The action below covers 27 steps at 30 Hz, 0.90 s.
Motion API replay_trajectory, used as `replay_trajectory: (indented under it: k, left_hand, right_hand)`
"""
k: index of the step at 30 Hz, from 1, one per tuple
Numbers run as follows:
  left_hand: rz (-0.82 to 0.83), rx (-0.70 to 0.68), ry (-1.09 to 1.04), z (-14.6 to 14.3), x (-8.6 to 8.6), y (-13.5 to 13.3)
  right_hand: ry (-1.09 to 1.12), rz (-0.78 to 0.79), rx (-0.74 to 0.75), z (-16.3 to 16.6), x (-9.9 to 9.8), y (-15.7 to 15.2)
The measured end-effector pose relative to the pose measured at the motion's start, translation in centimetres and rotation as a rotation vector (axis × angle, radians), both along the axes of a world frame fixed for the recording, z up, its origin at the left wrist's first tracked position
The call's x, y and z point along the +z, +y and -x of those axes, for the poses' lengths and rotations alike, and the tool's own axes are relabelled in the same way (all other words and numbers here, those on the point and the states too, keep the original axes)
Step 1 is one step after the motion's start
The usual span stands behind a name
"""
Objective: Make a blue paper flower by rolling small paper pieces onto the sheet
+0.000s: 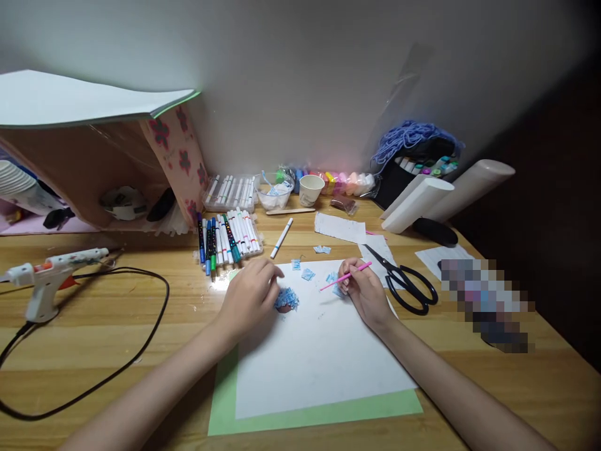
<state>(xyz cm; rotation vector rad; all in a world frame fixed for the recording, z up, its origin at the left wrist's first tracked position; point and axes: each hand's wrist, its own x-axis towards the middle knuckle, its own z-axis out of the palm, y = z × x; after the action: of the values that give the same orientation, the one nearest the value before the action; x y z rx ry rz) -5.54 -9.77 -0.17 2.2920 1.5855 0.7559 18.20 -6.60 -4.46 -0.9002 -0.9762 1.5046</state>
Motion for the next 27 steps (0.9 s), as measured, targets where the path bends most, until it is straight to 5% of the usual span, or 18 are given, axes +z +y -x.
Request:
replay_trajectory:
  k: [8,16,27]
  left_hand:
    - [0.209,0.046,0.058,-2.6,0.9,6.5]
    - [0.219,-0.109,-0.246,-5.2,3.3,3.8]
    - [0.153,-0.137,-0.292,-7.9,2.6,2.5]
  right_hand:
    - [-0.116,-0.004,-0.005,-0.1,-0.3,0.1]
    - [-0.105,-0.062,-0.007,-0.1,-0.4,0.4]
    - [-0.16,-0.161,-0.09,-0.3,-0.5,0.3]
